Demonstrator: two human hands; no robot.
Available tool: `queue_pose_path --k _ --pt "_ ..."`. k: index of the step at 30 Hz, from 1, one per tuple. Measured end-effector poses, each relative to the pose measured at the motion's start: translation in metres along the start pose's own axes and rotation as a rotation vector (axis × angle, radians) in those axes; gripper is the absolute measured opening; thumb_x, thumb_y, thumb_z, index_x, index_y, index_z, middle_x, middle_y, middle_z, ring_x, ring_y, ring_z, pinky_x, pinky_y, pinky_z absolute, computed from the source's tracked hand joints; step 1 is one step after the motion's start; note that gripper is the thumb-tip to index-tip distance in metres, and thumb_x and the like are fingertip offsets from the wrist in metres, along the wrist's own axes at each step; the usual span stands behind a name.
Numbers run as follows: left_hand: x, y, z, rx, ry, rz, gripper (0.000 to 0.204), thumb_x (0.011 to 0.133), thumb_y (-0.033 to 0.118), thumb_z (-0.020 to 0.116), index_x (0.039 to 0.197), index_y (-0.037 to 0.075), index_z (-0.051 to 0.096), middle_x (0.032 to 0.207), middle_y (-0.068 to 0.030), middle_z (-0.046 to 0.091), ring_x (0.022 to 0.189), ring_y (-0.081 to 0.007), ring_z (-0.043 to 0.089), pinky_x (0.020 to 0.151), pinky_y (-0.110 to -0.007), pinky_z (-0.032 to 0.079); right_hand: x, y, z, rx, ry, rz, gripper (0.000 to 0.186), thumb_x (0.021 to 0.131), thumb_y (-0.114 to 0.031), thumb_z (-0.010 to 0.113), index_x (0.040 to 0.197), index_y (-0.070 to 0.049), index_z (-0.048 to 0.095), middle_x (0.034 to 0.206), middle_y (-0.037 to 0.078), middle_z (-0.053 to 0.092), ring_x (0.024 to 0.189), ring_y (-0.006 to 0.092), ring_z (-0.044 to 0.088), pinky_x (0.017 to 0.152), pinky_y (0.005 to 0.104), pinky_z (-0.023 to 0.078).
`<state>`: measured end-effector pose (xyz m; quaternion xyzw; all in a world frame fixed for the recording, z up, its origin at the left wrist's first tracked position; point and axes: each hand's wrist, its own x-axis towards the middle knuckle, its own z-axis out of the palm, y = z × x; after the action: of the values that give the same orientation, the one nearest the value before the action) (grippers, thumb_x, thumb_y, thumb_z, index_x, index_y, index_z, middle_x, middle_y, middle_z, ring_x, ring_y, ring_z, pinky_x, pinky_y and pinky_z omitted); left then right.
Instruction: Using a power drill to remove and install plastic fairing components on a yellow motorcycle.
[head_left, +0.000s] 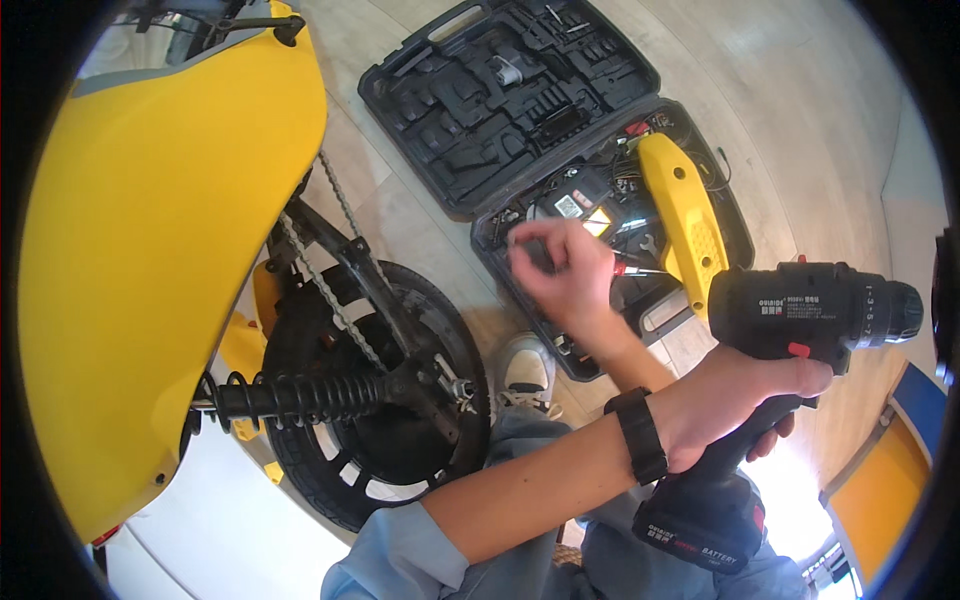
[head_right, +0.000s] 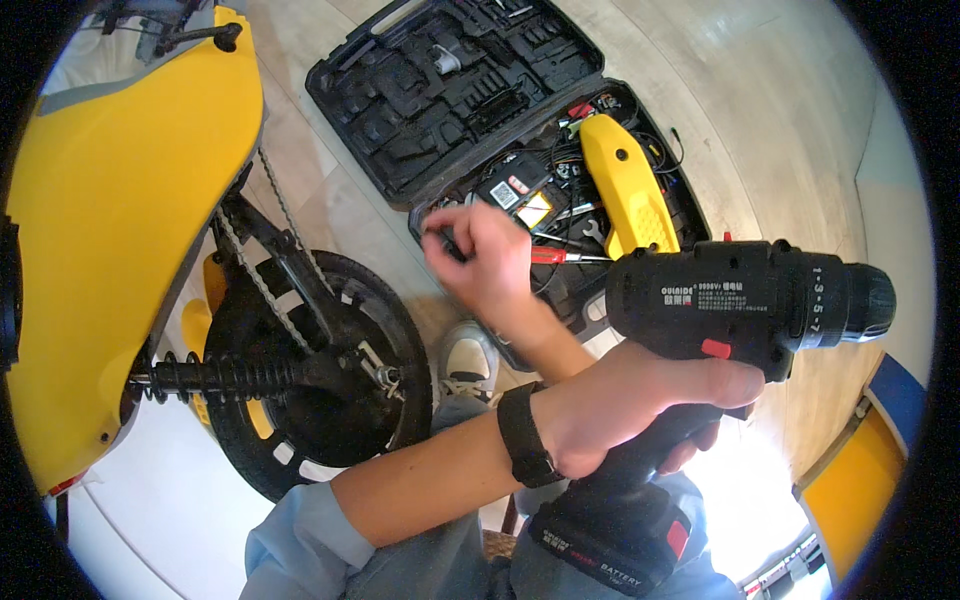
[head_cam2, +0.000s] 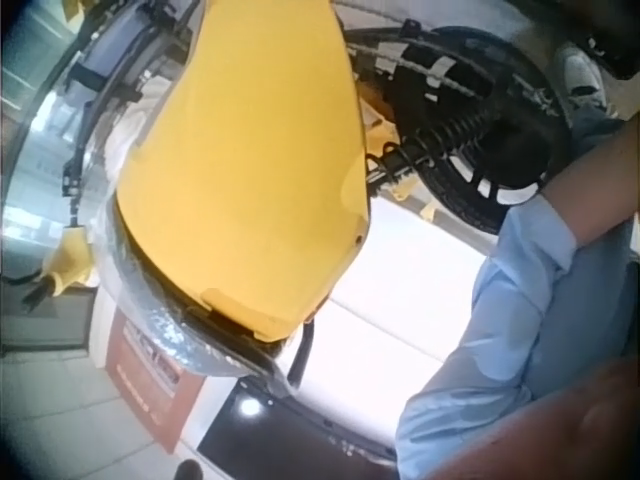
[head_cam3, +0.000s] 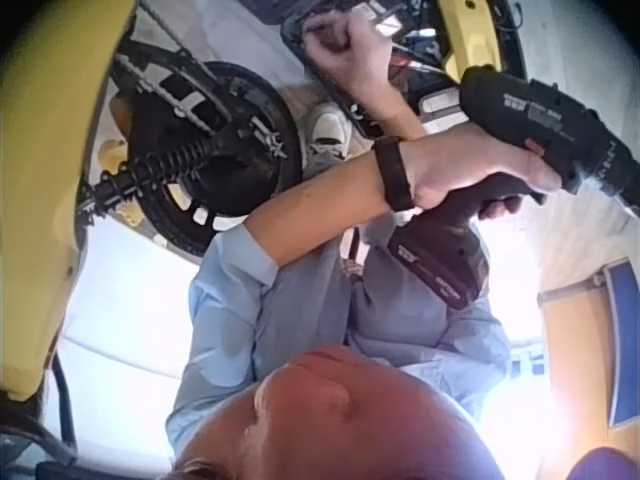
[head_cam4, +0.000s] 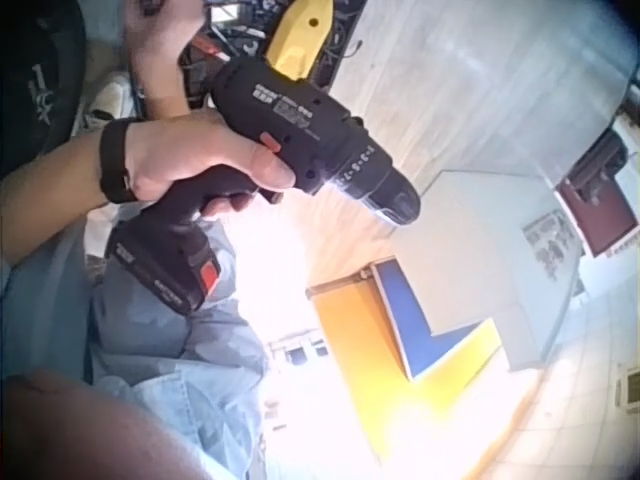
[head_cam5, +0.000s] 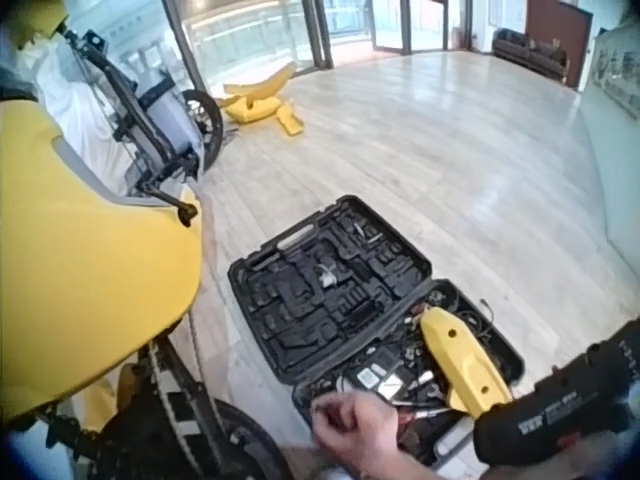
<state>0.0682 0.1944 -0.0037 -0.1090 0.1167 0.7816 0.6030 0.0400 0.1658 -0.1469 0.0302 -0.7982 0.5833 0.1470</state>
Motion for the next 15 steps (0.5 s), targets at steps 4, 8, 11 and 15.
queue_pose_path --k 4,8,11,15 --pt "0.006 -0.006 0.007 -0.002 -0.033 -0.012 0.027 0.085 0.026 0.071 0.098 0.005 0.060 0.073 -0.0022 0.060 0.047 -0.0094 0.054 0.040 -0.022 0.043 -0.006 -0.042 -0.030 0.241 0.089 -0.054 0.046 0.071 0.006 0.076 0.072 -0.009 0.033 0.090 0.013 0.071 0.076 0.0204 0.066 0.065 0.0285 0.051" --pt "0.005 -0.008 0.011 0.036 -0.040 -0.080 0.028 0.083 0.026 0.073 0.099 0.005 0.061 0.072 -0.0019 0.060 0.048 -0.0084 0.054 0.041 -0.021 0.042 -0.007 -0.062 -0.044 0.470 0.122 0.026 0.044 0.077 0.010 0.072 0.078 -0.009 0.032 0.098 0.016 0.069 0.084 0.0207 0.067 0.075 0.0290 0.052" --pt "0.001 -0.012 0.010 0.061 -0.027 -0.099 0.029 0.082 0.027 0.073 0.099 0.006 0.062 0.073 -0.0013 0.060 0.049 -0.0077 0.053 0.042 -0.021 0.042 -0.002 -0.082 -0.056 0.858 0.113 0.425 0.033 0.085 0.006 0.067 0.085 -0.009 0.037 0.109 0.013 0.064 0.095 0.0207 0.065 0.081 0.0282 0.053" --pt "0.001 -0.014 0.013 0.121 -0.001 -0.078 0.026 0.085 0.027 0.069 0.100 0.007 0.062 0.067 -0.0007 0.057 0.048 -0.0079 0.053 0.044 -0.022 0.044 -0.009 -0.073 -0.066 1.635 0.083 0.906 0.011 0.096 -0.005 0.055 0.107 -0.006 0.053 0.114 0.011 0.060 0.101 0.0187 0.064 0.088 0.0301 0.058"
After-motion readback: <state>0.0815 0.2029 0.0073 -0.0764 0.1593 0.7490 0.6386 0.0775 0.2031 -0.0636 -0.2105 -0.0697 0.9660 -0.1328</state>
